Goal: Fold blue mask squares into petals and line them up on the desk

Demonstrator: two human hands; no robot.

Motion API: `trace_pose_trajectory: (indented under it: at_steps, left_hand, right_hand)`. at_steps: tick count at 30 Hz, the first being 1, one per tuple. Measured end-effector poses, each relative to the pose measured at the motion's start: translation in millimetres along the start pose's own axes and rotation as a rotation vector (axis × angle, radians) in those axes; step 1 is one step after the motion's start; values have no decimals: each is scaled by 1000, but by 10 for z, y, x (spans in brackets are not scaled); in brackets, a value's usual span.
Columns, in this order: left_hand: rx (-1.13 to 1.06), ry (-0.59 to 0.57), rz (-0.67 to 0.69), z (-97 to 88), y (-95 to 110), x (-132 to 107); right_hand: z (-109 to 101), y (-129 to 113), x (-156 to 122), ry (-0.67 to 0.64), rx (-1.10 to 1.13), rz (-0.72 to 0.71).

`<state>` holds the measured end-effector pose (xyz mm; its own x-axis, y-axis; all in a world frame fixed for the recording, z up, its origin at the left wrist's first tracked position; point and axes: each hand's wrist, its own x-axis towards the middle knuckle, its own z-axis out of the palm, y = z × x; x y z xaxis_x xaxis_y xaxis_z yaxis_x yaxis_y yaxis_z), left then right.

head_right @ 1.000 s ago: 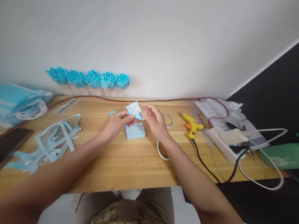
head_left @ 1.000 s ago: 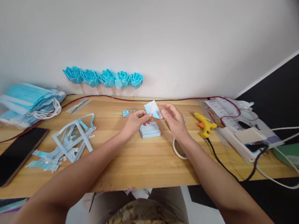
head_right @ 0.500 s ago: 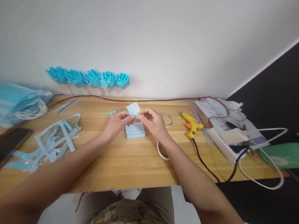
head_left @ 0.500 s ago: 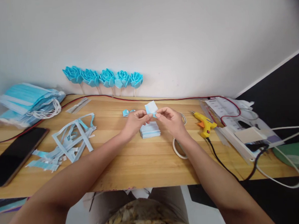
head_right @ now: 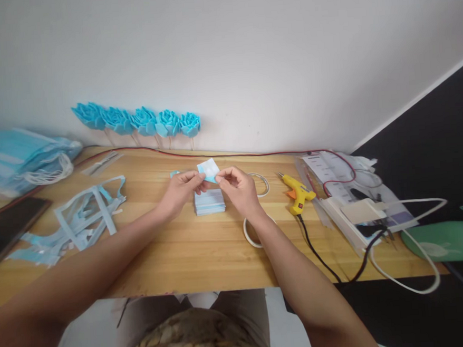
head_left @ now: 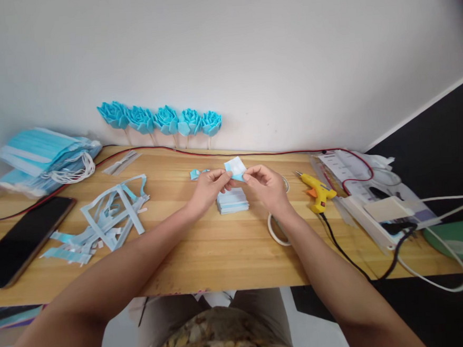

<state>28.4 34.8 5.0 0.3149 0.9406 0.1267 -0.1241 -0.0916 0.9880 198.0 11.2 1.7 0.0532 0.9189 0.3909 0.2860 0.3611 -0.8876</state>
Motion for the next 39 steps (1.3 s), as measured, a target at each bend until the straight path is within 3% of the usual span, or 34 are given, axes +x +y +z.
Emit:
trace_pose_trajectory:
  at_steps: [13,23,34,39]
  left_hand:
    - [8,-50,-23,1,-22,5]
    - [-55,-38,-19,-10,26,2]
    - [-36,-95,-7,6,11,-13]
    - [28,-65,-18,-10,19,-8]
  right_hand:
    - [22,-25,1,1,94,36]
    - [19,-57,5,-219,264,177]
    - [44,-14,9,-134,313,174]
    - [36,4,7,-148,291,182]
